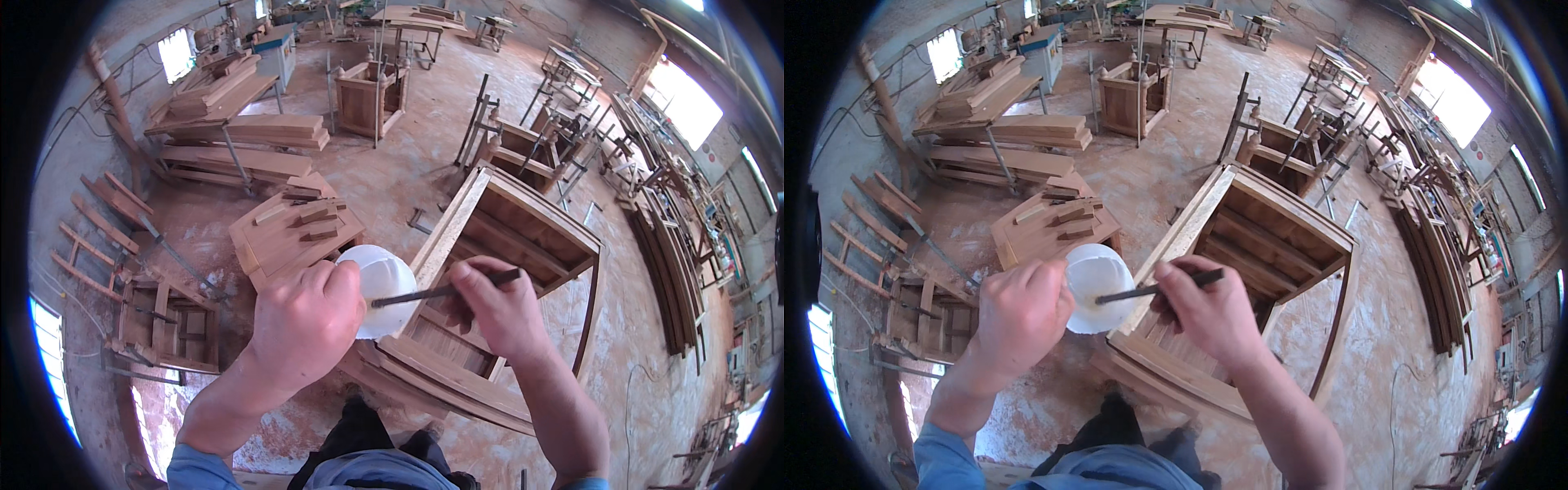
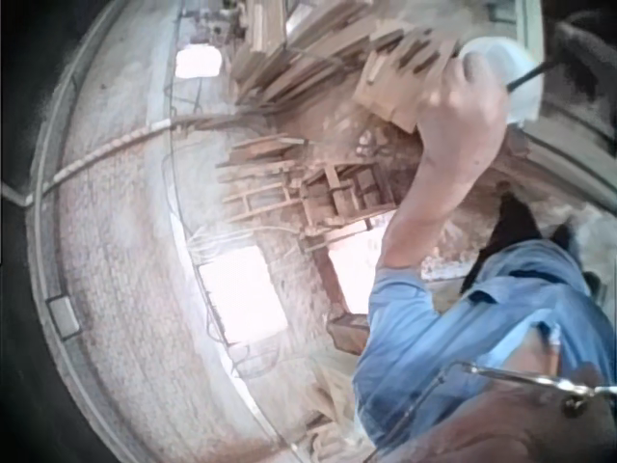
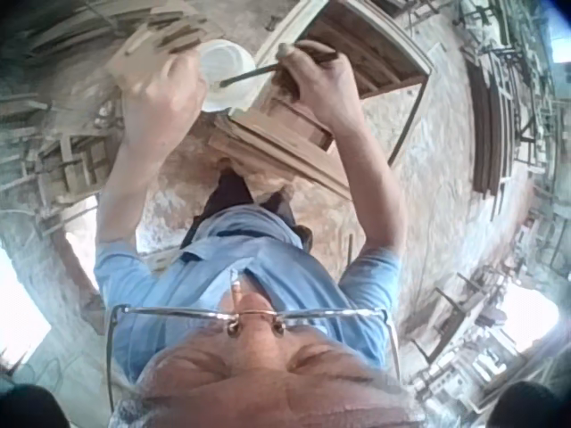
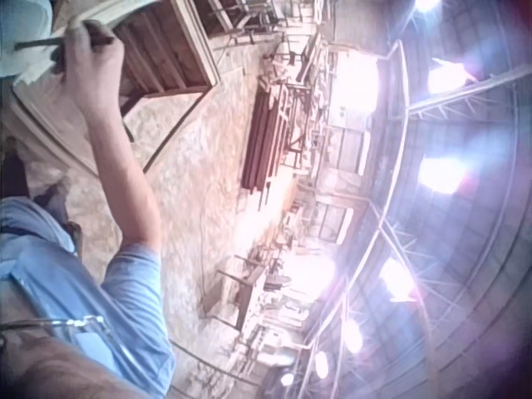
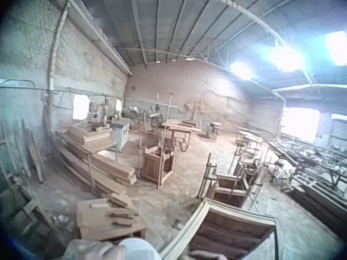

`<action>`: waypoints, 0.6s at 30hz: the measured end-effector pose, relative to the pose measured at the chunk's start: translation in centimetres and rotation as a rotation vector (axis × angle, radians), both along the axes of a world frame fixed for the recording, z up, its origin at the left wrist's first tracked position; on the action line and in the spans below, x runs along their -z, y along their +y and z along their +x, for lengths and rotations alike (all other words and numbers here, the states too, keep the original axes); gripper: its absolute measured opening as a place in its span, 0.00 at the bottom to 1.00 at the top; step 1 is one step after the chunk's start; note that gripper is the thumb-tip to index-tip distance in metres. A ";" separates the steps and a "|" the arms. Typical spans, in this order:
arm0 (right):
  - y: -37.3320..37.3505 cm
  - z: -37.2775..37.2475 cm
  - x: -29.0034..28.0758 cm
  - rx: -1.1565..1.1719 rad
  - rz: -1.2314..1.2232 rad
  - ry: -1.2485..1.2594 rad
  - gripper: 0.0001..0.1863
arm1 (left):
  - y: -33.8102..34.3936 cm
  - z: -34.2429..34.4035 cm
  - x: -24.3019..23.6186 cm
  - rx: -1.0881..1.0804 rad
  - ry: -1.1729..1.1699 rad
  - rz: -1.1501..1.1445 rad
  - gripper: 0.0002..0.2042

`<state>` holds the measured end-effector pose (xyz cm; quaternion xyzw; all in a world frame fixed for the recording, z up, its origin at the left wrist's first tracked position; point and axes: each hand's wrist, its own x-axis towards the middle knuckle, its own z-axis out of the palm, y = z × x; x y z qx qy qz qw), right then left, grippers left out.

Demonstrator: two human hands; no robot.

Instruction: The person applies a liquid substance to the joints of a wooden frame and a wooden box using a brush, and then uses a hammer to tap wooden strips into place on the box.

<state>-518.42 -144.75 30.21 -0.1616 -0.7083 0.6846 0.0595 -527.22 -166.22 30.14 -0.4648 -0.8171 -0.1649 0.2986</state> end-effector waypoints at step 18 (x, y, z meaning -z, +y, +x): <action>2.9 0.5 4.0 0.339 -0.237 -0.122 0.12 | -2.6 -6.0 5.3 0.051 -0.262 0.122 0.07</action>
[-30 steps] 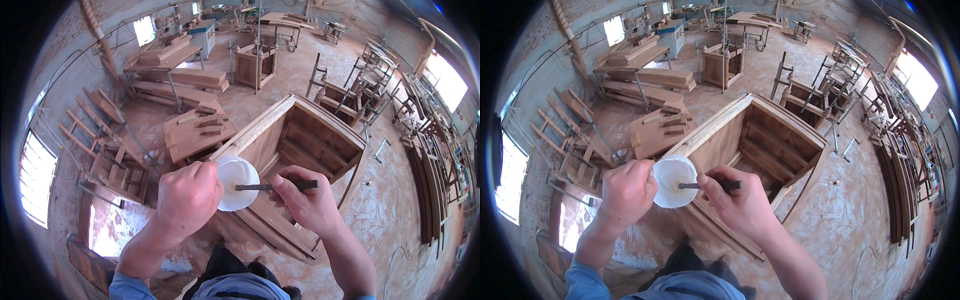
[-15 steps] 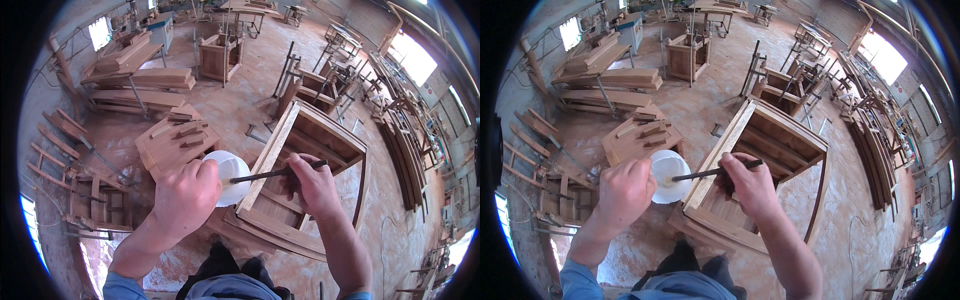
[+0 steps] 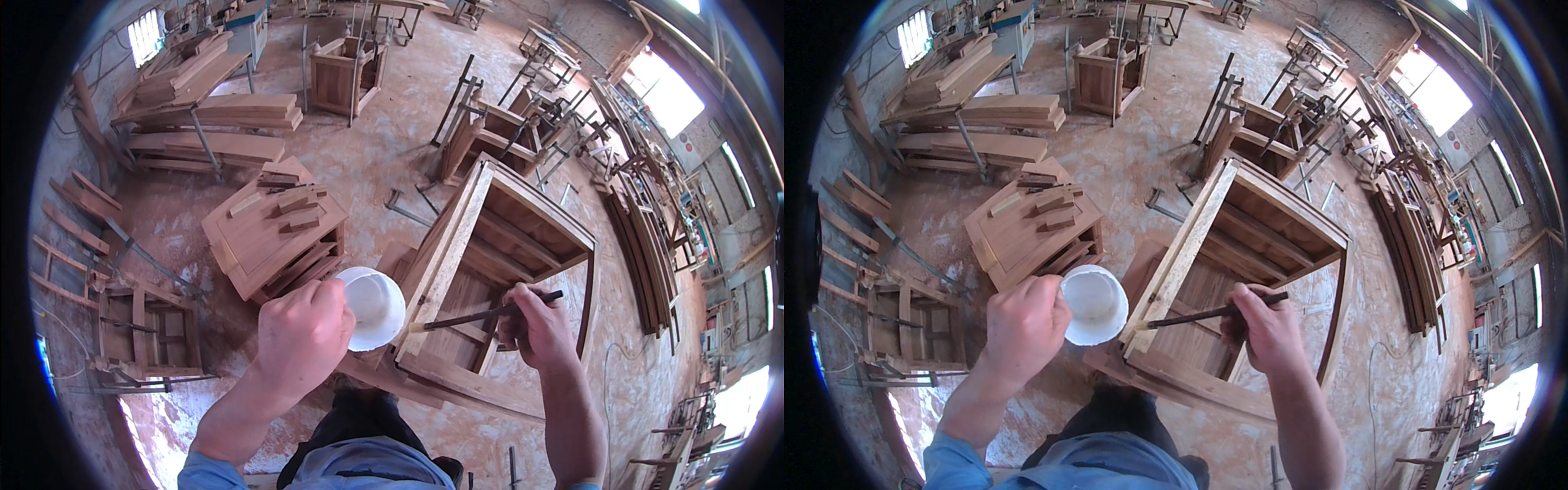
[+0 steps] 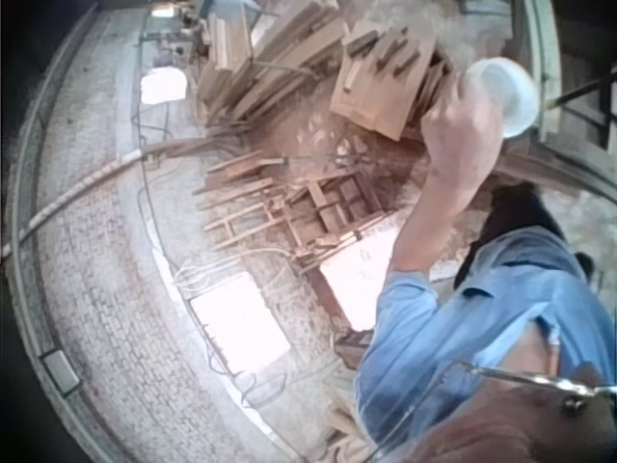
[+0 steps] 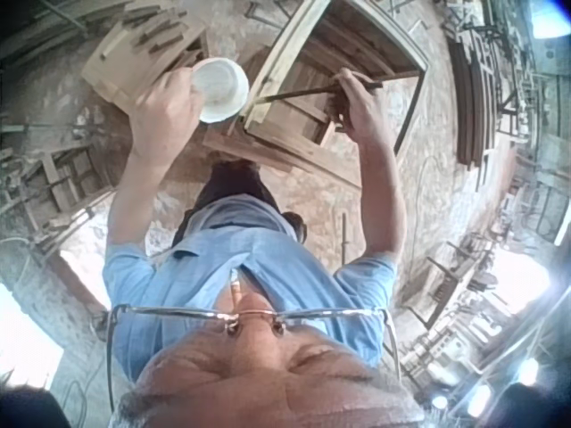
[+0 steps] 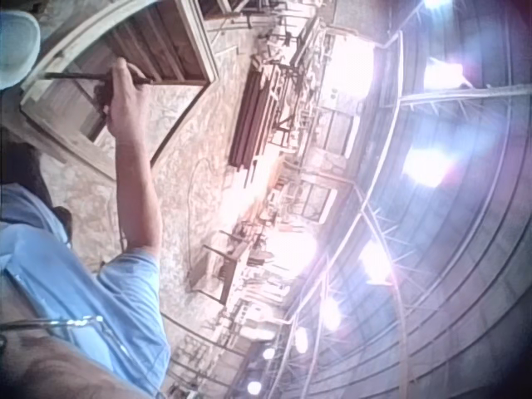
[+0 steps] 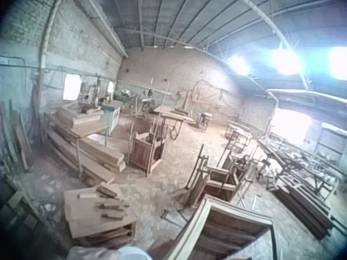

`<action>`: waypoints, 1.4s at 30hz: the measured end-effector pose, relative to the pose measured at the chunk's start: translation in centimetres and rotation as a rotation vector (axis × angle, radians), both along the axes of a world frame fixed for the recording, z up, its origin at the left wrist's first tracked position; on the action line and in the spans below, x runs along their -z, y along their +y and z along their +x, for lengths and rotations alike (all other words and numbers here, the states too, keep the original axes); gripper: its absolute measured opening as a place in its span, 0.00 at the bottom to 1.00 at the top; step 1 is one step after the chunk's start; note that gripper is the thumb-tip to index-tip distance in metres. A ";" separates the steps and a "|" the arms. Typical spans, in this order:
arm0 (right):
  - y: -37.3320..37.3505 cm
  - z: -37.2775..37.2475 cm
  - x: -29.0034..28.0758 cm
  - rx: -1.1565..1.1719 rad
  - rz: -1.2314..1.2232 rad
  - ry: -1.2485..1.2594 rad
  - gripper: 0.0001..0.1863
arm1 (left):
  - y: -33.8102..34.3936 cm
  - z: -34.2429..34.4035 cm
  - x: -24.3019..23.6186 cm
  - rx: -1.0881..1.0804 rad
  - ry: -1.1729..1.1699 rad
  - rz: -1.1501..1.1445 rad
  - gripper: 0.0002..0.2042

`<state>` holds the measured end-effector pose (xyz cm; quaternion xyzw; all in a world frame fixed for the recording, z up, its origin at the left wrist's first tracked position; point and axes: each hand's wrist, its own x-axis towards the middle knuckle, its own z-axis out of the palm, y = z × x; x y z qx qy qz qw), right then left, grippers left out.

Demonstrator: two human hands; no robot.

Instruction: The person applies a liquid substance to the joints of a wooden frame and a wooden box using a brush, and then uses a hammer to tap wooden strips into place on the box.

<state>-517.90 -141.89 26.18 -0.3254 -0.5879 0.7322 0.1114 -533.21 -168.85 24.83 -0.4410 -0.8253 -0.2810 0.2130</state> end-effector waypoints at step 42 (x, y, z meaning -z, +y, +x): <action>-0.2 -5.7 -8.3 -0.233 0.664 -0.019 0.12 | 2.3 -3.6 0.3 -0.077 -0.030 -0.011 0.07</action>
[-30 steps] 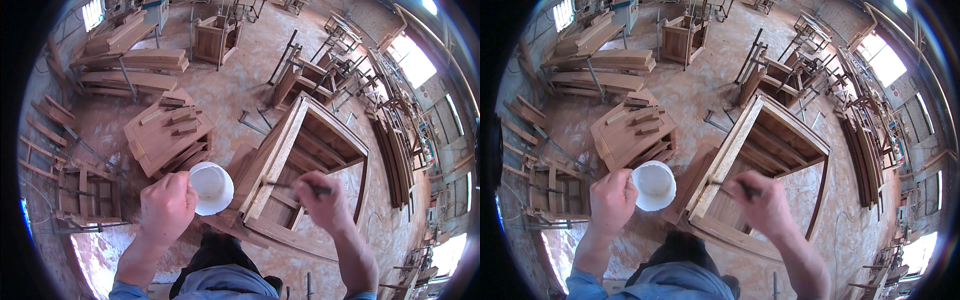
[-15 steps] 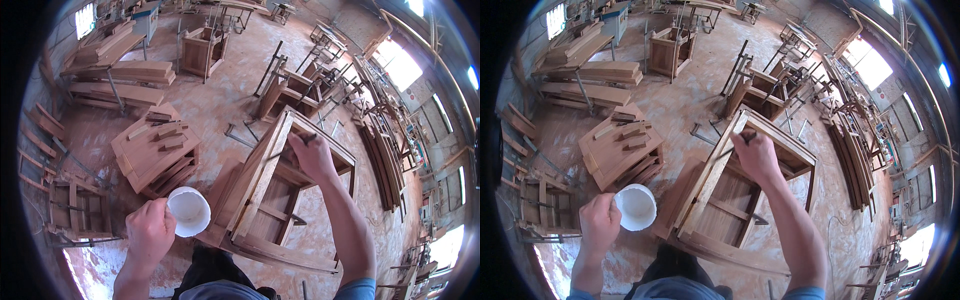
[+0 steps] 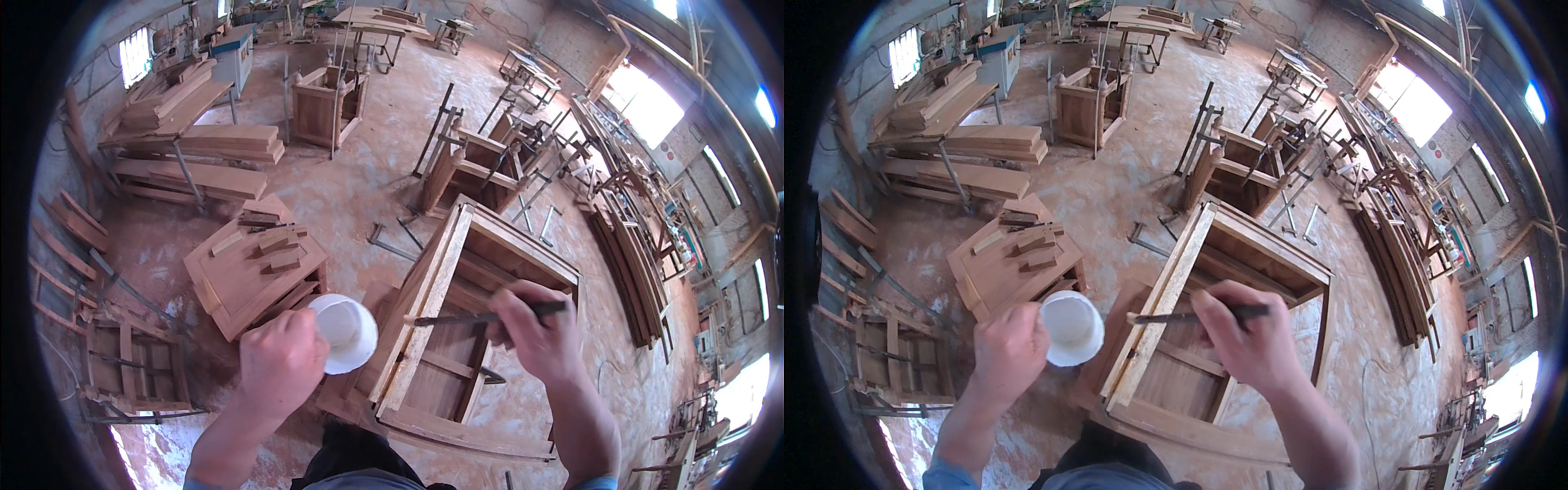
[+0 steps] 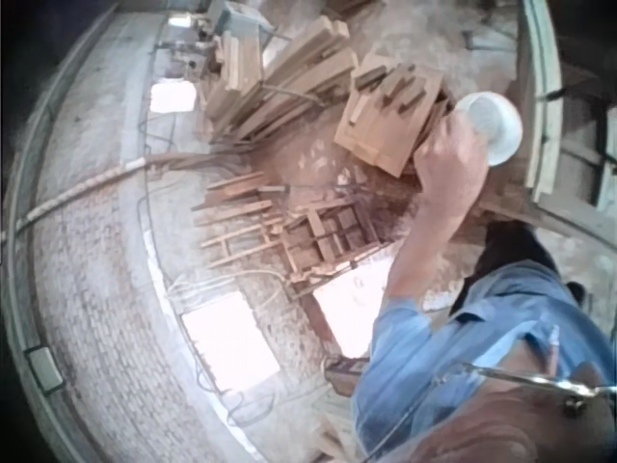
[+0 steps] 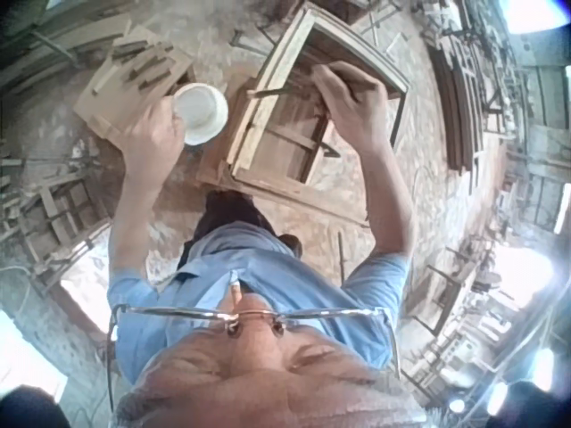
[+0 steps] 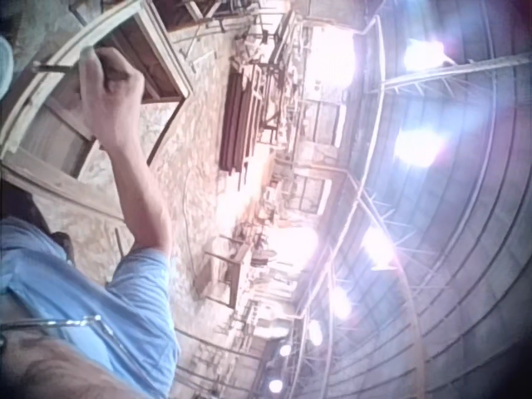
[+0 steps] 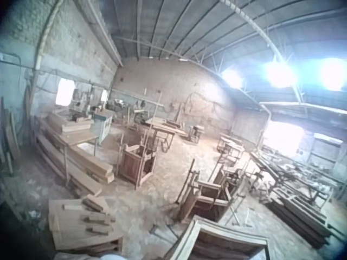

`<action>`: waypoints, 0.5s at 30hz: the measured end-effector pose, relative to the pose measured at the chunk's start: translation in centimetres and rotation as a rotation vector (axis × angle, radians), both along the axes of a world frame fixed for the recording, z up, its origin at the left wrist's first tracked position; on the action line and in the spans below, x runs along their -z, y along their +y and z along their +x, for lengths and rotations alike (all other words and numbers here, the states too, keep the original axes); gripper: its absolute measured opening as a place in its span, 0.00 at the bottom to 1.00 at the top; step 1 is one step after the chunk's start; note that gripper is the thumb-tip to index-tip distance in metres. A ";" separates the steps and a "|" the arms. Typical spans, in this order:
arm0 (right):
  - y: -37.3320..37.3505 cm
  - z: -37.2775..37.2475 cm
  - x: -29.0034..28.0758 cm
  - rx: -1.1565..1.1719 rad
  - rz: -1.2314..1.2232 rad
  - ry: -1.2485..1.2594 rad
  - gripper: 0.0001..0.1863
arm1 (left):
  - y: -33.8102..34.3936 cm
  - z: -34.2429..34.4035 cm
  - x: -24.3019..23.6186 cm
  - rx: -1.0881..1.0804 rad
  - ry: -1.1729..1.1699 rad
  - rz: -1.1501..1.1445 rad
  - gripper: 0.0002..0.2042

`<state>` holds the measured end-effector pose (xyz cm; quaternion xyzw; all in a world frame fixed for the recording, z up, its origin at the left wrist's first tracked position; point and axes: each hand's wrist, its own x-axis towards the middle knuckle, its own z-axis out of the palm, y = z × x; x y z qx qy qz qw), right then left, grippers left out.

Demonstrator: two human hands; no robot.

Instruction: The person applies a liquid substance to the joints of a wooden frame and a wooden box using a brush, and then uses a hammer to tap wooden strips into place on the box.

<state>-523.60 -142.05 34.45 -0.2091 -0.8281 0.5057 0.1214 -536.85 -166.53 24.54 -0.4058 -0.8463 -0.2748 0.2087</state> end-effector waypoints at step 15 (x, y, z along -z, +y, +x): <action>4.3 -1.2 7.0 0.327 -0.636 0.044 0.11 | 8.2 -0.8 -0.9 0.105 0.200 0.006 0.08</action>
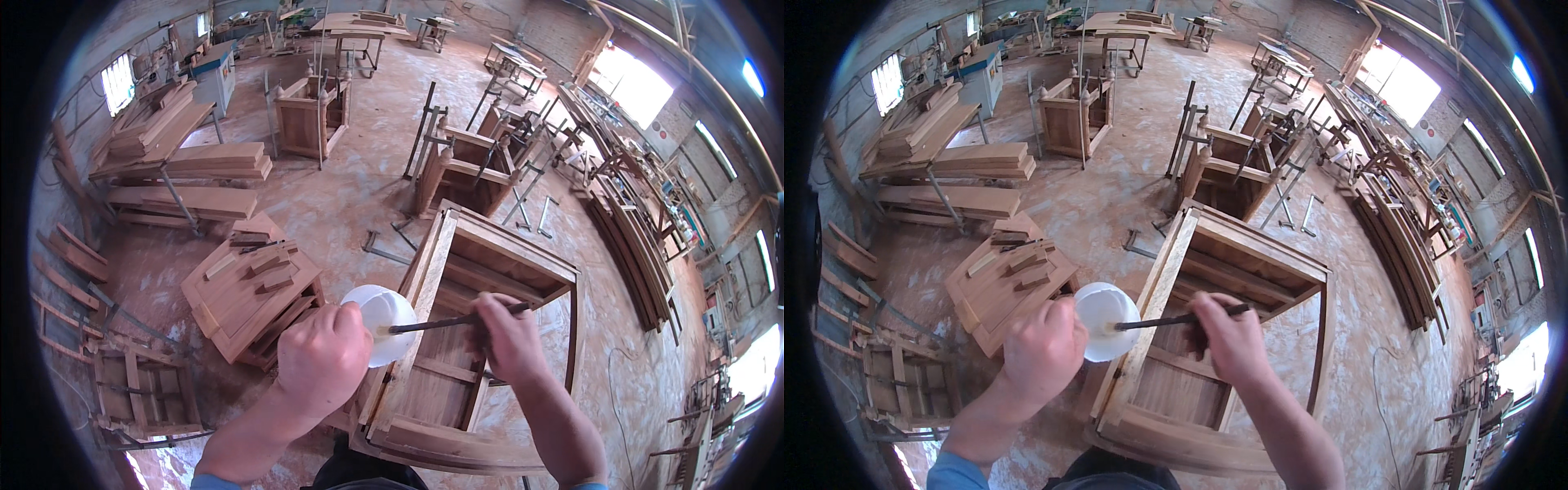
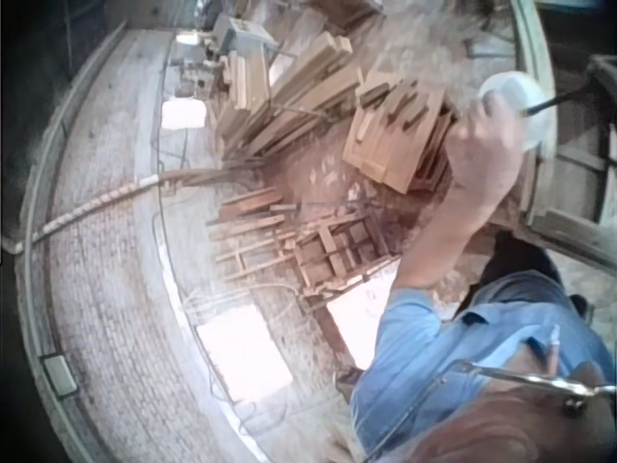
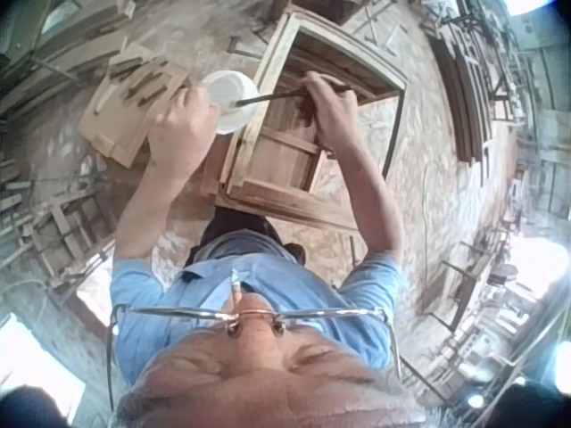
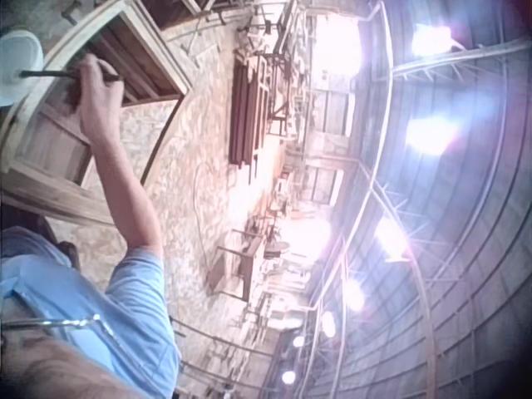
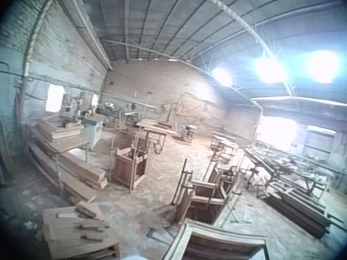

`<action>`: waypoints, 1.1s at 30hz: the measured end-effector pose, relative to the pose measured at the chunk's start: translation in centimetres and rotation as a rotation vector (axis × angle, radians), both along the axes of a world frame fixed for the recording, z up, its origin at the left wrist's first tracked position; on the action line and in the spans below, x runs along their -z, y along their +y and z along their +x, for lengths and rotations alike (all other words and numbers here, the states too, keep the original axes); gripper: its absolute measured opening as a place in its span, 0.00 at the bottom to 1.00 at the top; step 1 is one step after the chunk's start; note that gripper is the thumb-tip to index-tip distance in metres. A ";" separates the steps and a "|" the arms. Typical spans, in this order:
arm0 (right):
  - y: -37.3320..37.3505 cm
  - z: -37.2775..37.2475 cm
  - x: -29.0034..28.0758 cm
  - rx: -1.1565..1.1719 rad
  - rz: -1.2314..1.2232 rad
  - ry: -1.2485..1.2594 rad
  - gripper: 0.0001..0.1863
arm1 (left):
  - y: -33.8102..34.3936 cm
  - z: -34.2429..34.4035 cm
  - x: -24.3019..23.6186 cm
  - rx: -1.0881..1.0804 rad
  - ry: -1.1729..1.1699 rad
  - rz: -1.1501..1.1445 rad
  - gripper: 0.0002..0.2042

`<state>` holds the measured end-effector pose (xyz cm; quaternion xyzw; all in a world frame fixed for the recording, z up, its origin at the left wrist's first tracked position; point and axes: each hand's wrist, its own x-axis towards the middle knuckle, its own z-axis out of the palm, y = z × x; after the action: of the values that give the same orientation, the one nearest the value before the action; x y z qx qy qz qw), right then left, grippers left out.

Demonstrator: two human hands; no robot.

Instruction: The person applies a liquid substance to the joints of a wooden frame and a wooden box using a brush, and then uses a hammer to tap wooden strips into place on the box.

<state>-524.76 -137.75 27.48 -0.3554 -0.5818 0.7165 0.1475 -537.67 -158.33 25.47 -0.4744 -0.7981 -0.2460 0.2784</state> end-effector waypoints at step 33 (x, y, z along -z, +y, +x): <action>5.2 -7.5 -2.3 -0.366 0.841 -0.313 0.18 | -7.1 -1.1 3.0 -0.145 -0.287 -0.006 0.10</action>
<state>-532.25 -132.59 29.77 -0.2603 -0.8891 0.3715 0.0606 -538.80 -165.45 22.45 -0.3765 -0.8625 -0.2882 0.1772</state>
